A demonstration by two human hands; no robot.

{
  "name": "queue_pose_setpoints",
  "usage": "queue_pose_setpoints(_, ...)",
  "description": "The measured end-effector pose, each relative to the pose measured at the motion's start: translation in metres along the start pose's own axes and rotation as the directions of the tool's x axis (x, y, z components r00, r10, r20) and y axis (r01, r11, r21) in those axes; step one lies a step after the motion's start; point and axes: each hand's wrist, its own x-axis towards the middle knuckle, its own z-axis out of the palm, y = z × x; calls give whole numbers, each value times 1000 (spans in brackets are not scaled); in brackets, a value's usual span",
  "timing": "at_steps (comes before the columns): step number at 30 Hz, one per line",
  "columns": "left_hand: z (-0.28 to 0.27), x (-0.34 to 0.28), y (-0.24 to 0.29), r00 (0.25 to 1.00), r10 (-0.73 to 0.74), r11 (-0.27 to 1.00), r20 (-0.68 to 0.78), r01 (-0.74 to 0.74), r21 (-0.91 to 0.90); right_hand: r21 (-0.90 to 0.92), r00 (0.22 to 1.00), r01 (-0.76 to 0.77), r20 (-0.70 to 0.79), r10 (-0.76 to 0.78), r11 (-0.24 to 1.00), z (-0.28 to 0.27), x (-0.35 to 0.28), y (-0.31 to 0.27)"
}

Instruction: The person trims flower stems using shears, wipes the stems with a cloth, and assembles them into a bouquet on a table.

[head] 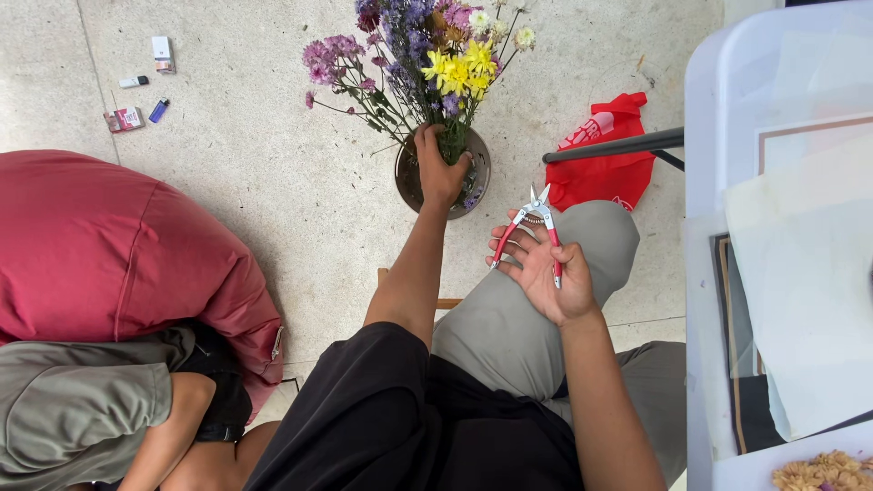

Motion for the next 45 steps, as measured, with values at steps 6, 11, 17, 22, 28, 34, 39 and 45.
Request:
queue_pose_setpoints(6, -8, -3, 2, 999, -48, 999, -26, 48, 5, 3, 1000, 14, 7, -14, 1000, -3, 0, 1)
queue_pose_setpoints(11, -8, 0, 6, 989, -50, 998, -136, 46, -31, -3, 1000, 10, 10, -10, 1000, -3, 0, 1)
queue_pose_setpoints(17, -1, 18, -50, 885, -175, 984, -431, 146, -98, 17, 1000, 17, 13, -18, 1000, -6, -1, 3)
queue_pose_setpoints(22, -16, 22, -88, 683, -353, 933, -639, 303, -192, 20, 1000, 18, 17, -18, 1000, -4, -1, 3)
queue_pose_setpoints(28, -25, 49, -146, 761, -516, 844, -393, 372, -387, 20, 1000, 17, 20, -17, 1000, -1, 0, 2)
queue_pose_setpoints(34, -30, 74, -152, 821, -469, 867, -325, 359, -345, 10, 1000, 25, 12, -25, 1000, 1, 0, 3)
queue_pose_setpoints(39, -53, 54, -97, 875, -388, 911, -288, 316, -267, 3, 999, 49, 12, -49, 999, 1, -5, 5)
queue_pose_setpoints(45, -45, 60, -136, 820, -478, 873, -313, 405, -273, 10, 995, 91, 47, -91, 996, 0, -12, 4)
